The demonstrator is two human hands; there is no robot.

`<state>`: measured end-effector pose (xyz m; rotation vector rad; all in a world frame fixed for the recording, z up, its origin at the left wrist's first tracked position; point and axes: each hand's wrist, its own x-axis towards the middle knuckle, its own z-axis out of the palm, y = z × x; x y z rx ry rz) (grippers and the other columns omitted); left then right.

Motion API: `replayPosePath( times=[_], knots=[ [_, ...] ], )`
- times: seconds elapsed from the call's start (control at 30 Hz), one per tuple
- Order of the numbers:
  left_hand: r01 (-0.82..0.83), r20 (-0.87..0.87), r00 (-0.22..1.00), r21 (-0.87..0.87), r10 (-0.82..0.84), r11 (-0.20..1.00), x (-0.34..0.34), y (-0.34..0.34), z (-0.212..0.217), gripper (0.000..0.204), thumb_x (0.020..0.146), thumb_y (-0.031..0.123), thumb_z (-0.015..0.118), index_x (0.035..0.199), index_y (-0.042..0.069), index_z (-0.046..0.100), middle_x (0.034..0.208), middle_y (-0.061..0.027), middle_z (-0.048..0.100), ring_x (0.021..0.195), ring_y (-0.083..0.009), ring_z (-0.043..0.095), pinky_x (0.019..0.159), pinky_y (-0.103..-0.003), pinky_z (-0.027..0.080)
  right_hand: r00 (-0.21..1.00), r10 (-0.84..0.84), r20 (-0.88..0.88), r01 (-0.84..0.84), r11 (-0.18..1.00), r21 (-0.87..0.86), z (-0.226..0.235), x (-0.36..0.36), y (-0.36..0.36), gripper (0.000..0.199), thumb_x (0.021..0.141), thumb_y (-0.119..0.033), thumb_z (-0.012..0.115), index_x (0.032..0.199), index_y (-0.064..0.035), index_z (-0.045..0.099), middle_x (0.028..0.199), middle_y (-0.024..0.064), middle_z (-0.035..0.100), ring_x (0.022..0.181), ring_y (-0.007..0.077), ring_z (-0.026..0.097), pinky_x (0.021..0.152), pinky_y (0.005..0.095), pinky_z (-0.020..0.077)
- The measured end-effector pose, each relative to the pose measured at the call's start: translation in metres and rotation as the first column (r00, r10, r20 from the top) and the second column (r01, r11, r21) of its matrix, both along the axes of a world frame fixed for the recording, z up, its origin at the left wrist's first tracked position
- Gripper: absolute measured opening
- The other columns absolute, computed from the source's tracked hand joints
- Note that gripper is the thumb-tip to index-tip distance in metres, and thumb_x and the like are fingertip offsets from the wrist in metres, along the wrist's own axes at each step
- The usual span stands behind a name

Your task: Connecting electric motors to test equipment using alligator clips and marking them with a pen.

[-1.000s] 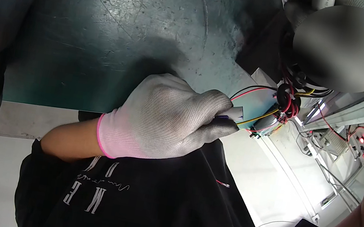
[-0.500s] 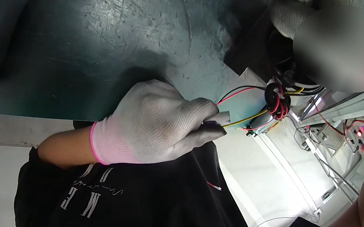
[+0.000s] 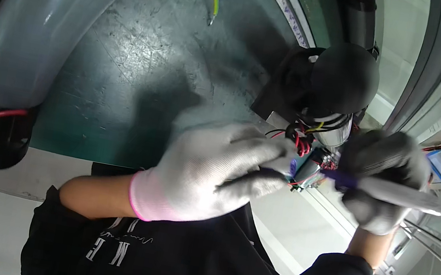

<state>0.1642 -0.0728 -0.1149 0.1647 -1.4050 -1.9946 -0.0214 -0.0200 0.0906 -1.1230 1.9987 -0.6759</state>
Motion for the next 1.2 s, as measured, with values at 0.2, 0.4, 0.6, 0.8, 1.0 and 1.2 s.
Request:
replayPosePath(
  times=[0.2,0.4,0.6,0.8,1.0,1.2],
  knots=[
    [0.154,0.112,0.985,-0.257,-0.129,0.954,-0.002,0.026,0.041,0.04,0.093,0.025,0.085,0.124,0.002,0.075,0.086,-0.0113,0.07,0.073,-0.0287,0.071,0.065,-0.039,0.057,0.955,0.282,-0.092,-0.281,0.959,0.015,-0.006,0.005,0.063,0.021,0.082,-0.015,0.093,0.093,-0.0034,0.08,0.079,0.0112,0.076,0.067,0.0275,0.075,0.061,0.0365,0.0594],
    [0.139,0.037,0.989,-0.575,-0.144,0.806,-0.015,0.08,0.078,0.038,0.093,0.028,0.083,0.122,0.005,0.074,0.084,-0.0103,0.067,0.073,-0.0298,0.068,0.066,-0.044,0.055,0.979,0.153,-0.133,-0.187,0.934,-0.305,-0.005,0.008,0.181,0.022,0.086,-0.015,0.092,0.096,-0.0014,0.08,0.082,0.0118,0.077,0.071,0.0285,0.077,0.064,0.0364,0.0613],
    [0.086,-0.011,0.971,-0.916,-0.239,0.392,-0.121,0.079,0.114,0.054,0.083,0.033,0.089,0.129,0.008,0.074,0.107,-0.0132,0.074,0.099,-0.0345,0.071,0.088,-0.051,0.057,0.936,-0.294,0.195,0.351,0.827,-0.438,-0.067,-0.029,0.311,0.02,0.088,-0.009,0.089,0.103,0.0013,0.079,0.094,0.0172,0.079,0.079,0.0256,0.078,0.071,0.0356,0.0626],
    [0.611,0.572,0.768,-0.79,0.288,-0.062,-0.182,0.088,0.127,0.076,0.074,0.03,0.093,0.142,0.01,0.067,0.128,-0.0135,0.072,0.116,-0.0371,0.07,0.103,-0.047,0.057,0.796,-0.597,-0.103,0.421,0.668,-0.614,-0.19,-0.003,0.349,0.019,0.1,-0.003,0.072,0.116,0.0078,0.072,0.112,0.0172,0.079,0.102,0.0277,0.076,0.092,0.0369,0.0599],
    [0.495,0.466,0.858,-0.863,0.217,-0.103,-0.175,0.078,0.124,0.083,0.07,0.032,0.095,0.143,0.007,0.066,0.127,-0.015,0.07,0.122,-0.0344,0.068,0.105,-0.046,0.057,0.78,-0.623,0.051,0.493,0.563,-0.664,-0.217,0.009,0.362,0.022,0.099,0.002,0.07,0.121,0.0058,0.074,0.117,0.0142,0.079,0.097,0.0224,0.076,0.088,0.0322,0.0602],
    [0.295,0.28,0.954,-0.938,0.102,-0.181,-0.168,0.074,0.119,0.087,0.069,0.036,0.096,0.144,0.006,0.064,0.122,-0.0155,0.069,0.121,-0.0349,0.068,0.103,-0.048,0.058,0.769,-0.579,0.271,0.613,0.546,-0.571,-0.209,0.004,0.362,0.025,0.1,0.0,0.068,0.124,0.0066,0.073,0.12,0.0177,0.078,0.103,0.0234,0.074,0.094,0.0339,0.0565]
  ],
)
